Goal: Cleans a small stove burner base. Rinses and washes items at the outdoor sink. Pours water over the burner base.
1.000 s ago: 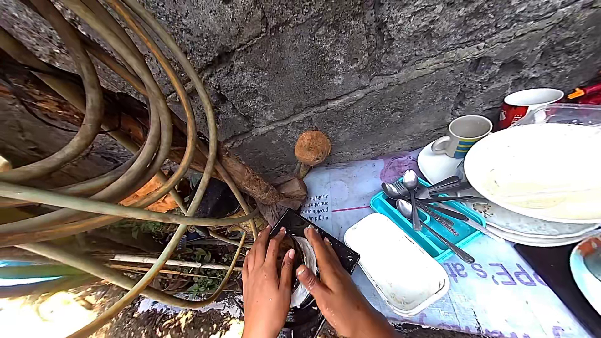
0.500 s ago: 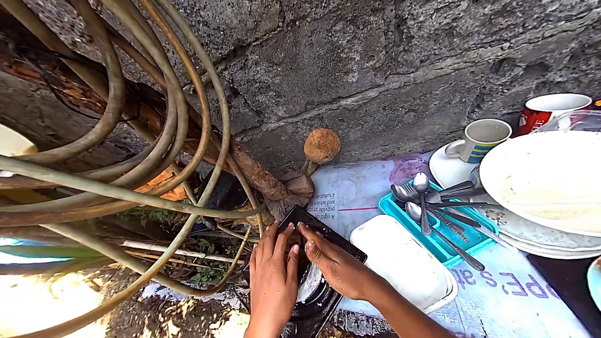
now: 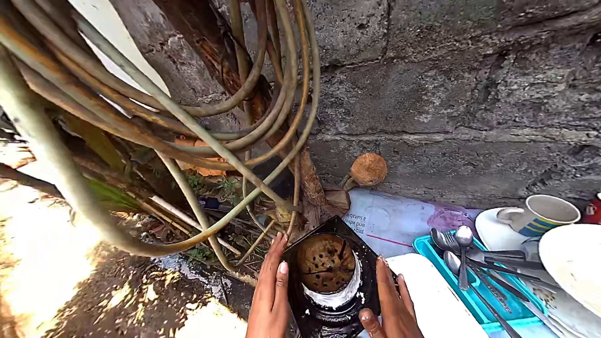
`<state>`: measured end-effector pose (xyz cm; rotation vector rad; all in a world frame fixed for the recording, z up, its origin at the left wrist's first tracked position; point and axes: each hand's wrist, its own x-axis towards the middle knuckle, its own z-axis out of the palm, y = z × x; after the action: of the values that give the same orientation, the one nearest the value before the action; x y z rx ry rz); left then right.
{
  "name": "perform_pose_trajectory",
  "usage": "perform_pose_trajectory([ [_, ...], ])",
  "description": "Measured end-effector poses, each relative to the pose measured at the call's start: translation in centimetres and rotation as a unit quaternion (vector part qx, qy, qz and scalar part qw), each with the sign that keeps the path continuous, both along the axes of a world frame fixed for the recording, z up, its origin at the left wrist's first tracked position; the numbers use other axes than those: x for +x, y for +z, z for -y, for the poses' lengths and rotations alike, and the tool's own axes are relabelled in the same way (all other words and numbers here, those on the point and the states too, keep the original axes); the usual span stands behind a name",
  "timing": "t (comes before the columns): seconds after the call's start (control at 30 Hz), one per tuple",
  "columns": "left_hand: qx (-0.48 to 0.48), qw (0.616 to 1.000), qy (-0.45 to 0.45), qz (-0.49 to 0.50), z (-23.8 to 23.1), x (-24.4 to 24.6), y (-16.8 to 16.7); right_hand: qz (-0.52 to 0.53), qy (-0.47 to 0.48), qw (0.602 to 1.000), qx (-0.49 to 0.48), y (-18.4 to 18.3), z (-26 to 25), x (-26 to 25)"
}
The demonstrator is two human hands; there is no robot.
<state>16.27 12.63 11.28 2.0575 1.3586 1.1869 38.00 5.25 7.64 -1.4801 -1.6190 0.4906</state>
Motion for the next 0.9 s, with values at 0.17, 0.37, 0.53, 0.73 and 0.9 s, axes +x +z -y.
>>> perform_pose_trajectory([
  [0.17, 0.005, 0.997, -0.014, 0.081, 1.8, -3.5, -3.4, -0.006, 0.024, 0.999, -0.036, -0.9, 0.5, -2.8],
  [0.37, -0.025, 0.989, -0.033, 0.141, 1.1, -6.9, -5.7, -0.053, -0.017, 0.998, -0.028, -1.7, -0.4, -4.7],
  [0.53, -0.072, 0.976, -0.101, 0.179, -0.2, -8.6, -6.1, -0.131, -0.076, 0.988, -0.028, 1.3, -1.0, -6.6],
  [0.73, -0.089, 0.954, -0.188, 0.214, -1.2, -10.1, -6.5, -0.241, -0.201, 0.948, 0.046, 1.9, -1.6, -9.2],
  [0.9, -0.086, 0.950, -0.247, 0.172, -0.9, -9.5, -6.2, -0.210, -0.269, 0.940, 0.000, 2.6, -2.7, -12.6],
])
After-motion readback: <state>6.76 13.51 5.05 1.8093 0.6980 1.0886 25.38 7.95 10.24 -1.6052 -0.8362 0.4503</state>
